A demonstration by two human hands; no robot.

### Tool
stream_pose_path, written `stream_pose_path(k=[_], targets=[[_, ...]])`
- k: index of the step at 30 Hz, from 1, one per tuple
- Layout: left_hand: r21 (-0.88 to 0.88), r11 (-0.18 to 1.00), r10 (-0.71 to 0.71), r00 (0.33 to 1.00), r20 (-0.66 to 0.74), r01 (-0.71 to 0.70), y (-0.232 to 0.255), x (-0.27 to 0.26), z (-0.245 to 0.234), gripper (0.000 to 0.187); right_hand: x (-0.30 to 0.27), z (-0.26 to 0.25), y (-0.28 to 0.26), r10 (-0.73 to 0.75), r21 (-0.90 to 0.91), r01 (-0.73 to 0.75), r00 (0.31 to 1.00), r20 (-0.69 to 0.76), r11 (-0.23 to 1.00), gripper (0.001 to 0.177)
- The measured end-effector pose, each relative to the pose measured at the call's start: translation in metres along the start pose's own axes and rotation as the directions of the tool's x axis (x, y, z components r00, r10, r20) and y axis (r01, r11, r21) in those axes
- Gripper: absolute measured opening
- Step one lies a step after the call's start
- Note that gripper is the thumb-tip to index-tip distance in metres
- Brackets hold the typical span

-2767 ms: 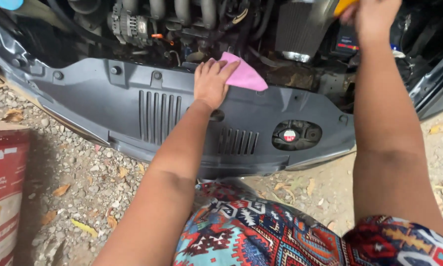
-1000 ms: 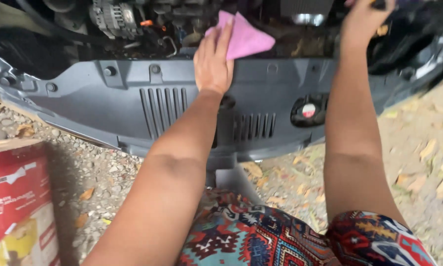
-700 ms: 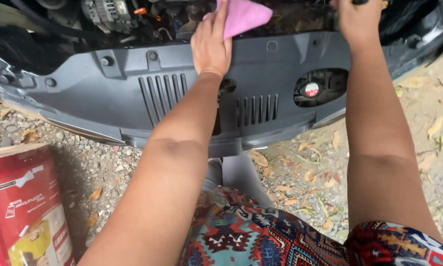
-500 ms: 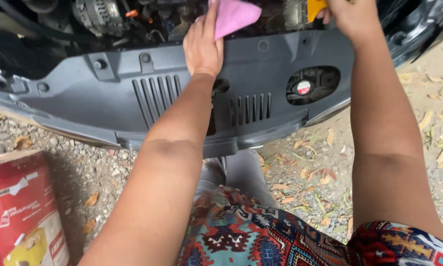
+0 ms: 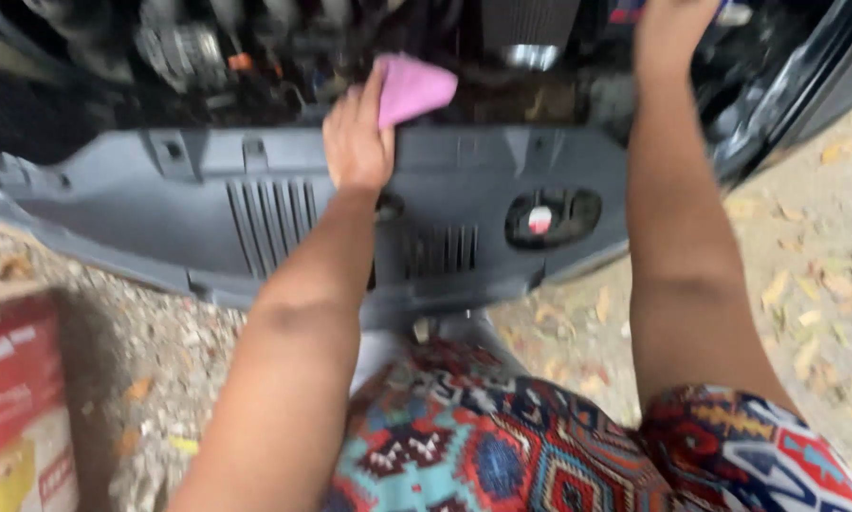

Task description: The person cleans the front plastic panel and engine bay of a car using a brush and a pink cloth. They scrub the surface with the brush and wipe away dust with the cloth, moving from the front grille area to the engine components.

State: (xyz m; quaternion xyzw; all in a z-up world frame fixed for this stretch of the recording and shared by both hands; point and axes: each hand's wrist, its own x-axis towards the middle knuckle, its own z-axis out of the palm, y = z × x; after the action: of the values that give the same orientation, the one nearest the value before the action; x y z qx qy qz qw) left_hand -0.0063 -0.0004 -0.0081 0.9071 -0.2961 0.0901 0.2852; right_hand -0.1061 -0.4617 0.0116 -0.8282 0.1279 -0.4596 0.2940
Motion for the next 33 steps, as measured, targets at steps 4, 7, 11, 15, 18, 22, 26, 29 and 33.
stream_pose_path(k=[4,7,11,15,18,22,26,29,33], targets=[[0.011,1.000,-0.024,0.999,-0.025,0.024,0.006,0.009,-0.004,0.058,-0.018,0.001,-0.094,0.218,0.149,-0.259,0.944,0.247,0.954,0.024],[0.062,0.998,0.015,0.997,-0.082,-0.010,0.002,0.008,0.001,0.056,-0.028,-0.018,-0.094,0.418,0.102,-0.490,0.820,0.390,0.866,0.023],[0.012,0.998,0.059,0.992,-0.115,-0.058,0.003,0.011,-0.002,0.051,0.013,-0.006,-0.048,0.557,0.042,-0.636,0.705,0.440,0.771,0.014],[-0.002,0.996,0.090,0.987,-0.137,-0.091,0.006,0.006,-0.007,0.050,0.061,0.020,-0.012,0.441,0.226,-0.554,0.802,0.402,0.801,0.032],[0.005,0.997,0.072,0.991,-0.115,-0.072,0.008,0.010,-0.009,0.052,0.068,0.029,0.007,0.291,0.466,-0.381,0.922,0.255,0.798,0.021],[0.024,0.999,0.039,0.995,-0.088,-0.037,0.011,0.010,-0.010,0.051,0.033,0.002,-0.017,0.301,0.149,-0.424,0.811,0.502,0.893,0.023],[0.135,0.983,0.163,0.942,-0.294,-0.128,-0.002,0.008,0.006,0.043,0.001,-0.007,-0.022,0.302,0.097,-0.546,0.593,0.746,0.832,0.009],[0.015,0.996,0.084,0.986,-0.141,-0.083,0.015,0.009,-0.011,0.048,0.025,-0.002,-0.016,0.383,-0.099,-0.529,0.462,0.800,0.843,0.022],[0.023,0.999,0.036,0.993,-0.108,-0.034,0.015,0.011,-0.011,0.048,0.070,0.014,0.021,0.215,0.295,-0.424,0.812,0.543,0.856,0.016]])
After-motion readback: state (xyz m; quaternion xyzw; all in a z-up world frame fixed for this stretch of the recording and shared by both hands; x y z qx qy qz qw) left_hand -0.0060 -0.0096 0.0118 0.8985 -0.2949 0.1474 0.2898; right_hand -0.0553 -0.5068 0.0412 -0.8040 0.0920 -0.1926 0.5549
